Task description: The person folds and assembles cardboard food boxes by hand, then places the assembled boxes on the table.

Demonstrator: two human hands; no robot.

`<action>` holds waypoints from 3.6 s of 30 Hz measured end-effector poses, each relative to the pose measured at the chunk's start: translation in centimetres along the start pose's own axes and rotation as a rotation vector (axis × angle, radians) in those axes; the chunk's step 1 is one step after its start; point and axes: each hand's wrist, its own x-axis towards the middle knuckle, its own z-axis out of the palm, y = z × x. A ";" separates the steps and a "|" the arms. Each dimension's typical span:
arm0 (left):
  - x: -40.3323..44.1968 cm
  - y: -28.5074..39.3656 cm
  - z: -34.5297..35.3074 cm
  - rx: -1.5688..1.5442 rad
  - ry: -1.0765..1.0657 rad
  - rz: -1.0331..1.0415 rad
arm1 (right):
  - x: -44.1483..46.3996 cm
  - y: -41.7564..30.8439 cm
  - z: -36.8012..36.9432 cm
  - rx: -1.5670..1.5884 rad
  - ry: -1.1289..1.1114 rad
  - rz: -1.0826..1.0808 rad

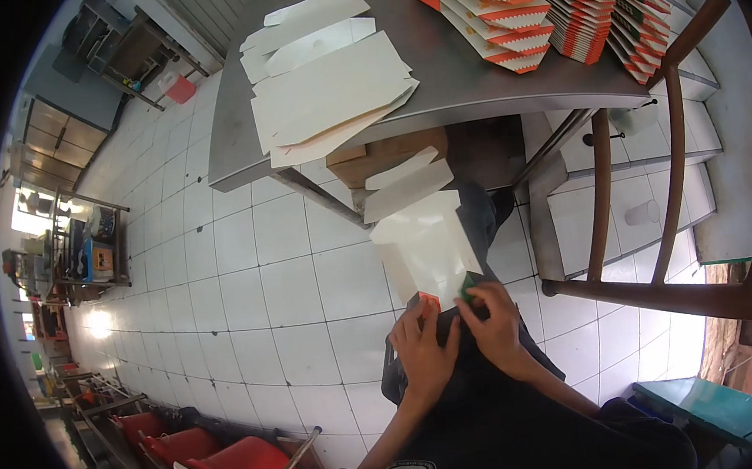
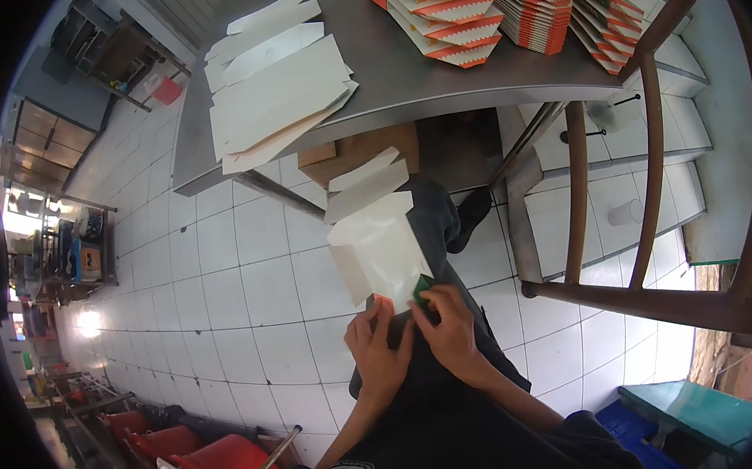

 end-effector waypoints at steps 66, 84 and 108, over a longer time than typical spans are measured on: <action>6.5 -0.6 -2.1 -0.233 0.210 -0.006 | 6.3 -1.6 -2.0 0.164 -0.173 0.276; 5.9 -2.5 -1.2 -0.983 -0.083 -0.611 | 5.0 -3.4 -2.0 0.027 -0.352 -0.185; 4.4 -1.5 1.0 -0.733 -0.023 -0.397 | 4.9 -1.6 0.2 0.536 -0.239 0.392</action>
